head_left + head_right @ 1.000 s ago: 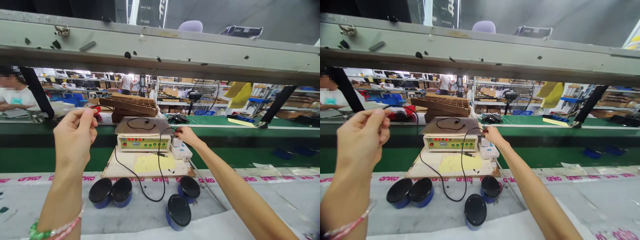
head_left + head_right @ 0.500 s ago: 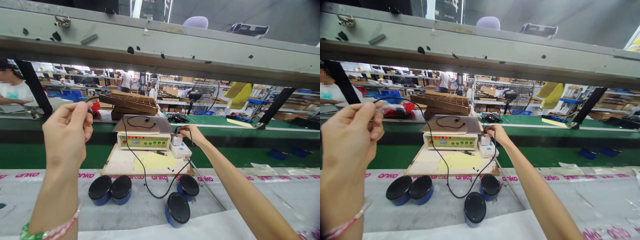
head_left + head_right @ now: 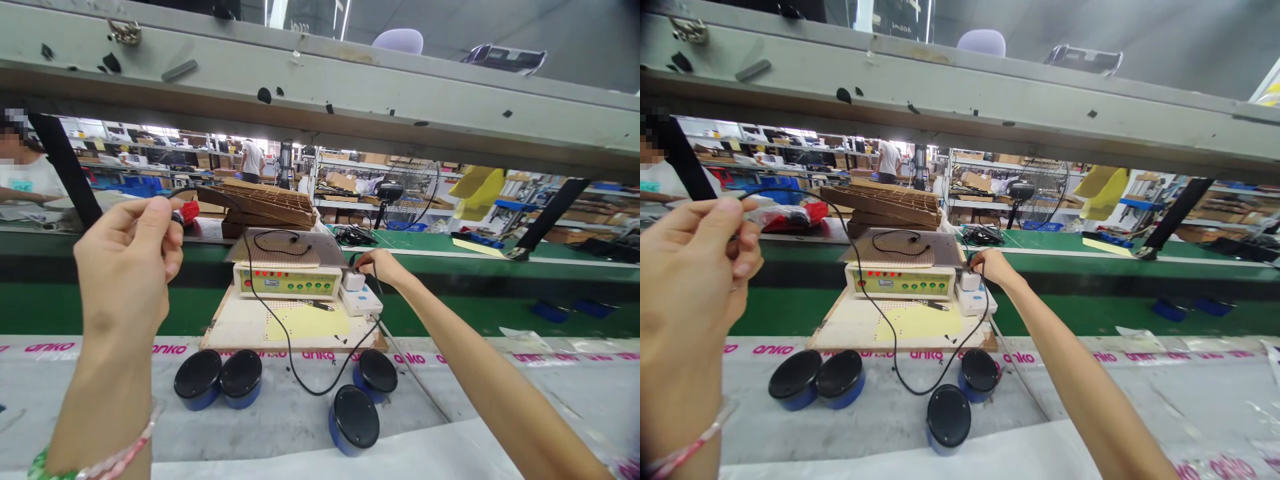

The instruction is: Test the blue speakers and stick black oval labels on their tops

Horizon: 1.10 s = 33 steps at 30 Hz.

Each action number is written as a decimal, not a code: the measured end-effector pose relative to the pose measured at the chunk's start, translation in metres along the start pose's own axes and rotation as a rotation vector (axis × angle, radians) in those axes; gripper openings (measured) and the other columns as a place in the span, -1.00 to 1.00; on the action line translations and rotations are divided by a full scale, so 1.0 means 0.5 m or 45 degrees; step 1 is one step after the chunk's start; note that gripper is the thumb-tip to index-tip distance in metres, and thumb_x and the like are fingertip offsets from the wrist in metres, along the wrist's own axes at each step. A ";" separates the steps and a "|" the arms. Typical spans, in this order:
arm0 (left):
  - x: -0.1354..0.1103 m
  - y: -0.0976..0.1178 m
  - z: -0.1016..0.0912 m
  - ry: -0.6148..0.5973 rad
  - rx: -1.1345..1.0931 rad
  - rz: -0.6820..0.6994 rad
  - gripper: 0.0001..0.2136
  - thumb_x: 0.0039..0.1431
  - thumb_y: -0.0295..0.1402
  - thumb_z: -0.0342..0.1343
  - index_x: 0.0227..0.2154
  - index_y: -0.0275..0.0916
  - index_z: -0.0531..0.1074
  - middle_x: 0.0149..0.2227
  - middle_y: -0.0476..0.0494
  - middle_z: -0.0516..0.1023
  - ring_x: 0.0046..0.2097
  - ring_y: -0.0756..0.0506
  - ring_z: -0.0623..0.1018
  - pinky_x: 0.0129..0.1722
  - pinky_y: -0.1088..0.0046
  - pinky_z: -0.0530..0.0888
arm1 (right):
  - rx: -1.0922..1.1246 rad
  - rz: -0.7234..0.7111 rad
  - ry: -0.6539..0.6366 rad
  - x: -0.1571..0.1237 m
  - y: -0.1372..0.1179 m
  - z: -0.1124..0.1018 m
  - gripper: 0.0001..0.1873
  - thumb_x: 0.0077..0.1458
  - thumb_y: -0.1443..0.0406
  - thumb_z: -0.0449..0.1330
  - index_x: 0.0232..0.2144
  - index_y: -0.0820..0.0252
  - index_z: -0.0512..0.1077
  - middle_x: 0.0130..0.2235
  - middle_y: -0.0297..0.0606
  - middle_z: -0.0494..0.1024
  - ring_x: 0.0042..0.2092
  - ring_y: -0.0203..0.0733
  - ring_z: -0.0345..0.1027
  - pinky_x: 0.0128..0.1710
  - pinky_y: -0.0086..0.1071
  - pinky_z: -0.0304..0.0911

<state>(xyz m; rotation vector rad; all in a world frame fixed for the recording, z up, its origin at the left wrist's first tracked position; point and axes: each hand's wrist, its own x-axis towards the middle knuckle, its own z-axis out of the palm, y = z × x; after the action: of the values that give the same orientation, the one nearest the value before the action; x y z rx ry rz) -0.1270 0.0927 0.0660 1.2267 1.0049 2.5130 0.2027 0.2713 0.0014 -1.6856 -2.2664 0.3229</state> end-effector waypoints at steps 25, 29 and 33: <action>-0.099 0.085 0.052 -0.268 -0.118 0.096 -0.90 0.19 -0.43 0.06 -0.36 -0.16 0.47 -0.58 0.06 0.35 -0.70 0.13 0.19 -0.82 0.59 0.01 | -0.043 -0.144 0.213 -0.164 -0.134 -0.164 -0.67 0.29 0.21 0.02 0.02 0.22 0.37 -0.08 -0.14 0.51 -0.08 -0.15 0.42 -0.07 -0.28 0.33; -0.179 0.143 0.106 -0.773 -0.143 -0.055 -0.89 0.24 -0.38 0.03 -0.28 -0.01 0.41 -0.59 0.11 0.35 -0.73 0.11 0.16 -0.86 0.61 0.06 | 0.654 -0.705 0.160 -0.320 -0.246 -0.218 -0.34 0.22 -0.04 -0.03 0.27 0.06 0.01 -0.28 -0.33 0.57 -0.34 -0.26 0.49 -0.37 -0.41 0.41; -0.214 0.189 0.159 -1.339 0.090 0.052 -0.94 0.26 -0.32 0.04 -0.26 -0.04 0.39 -0.56 0.12 0.38 -0.62 0.10 0.35 -0.70 0.64 0.34 | 0.886 -0.943 0.361 -0.411 -0.314 -0.259 -0.71 0.25 0.16 -0.02 -0.07 -0.03 0.43 -0.15 -0.51 0.55 -0.15 -0.31 0.49 -0.23 -0.46 0.39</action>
<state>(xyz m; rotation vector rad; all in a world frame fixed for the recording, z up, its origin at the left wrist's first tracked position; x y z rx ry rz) 0.0144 0.0155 0.0930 2.1881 0.7470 1.4217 0.1656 0.0297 0.1561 -0.4752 -2.0369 0.5563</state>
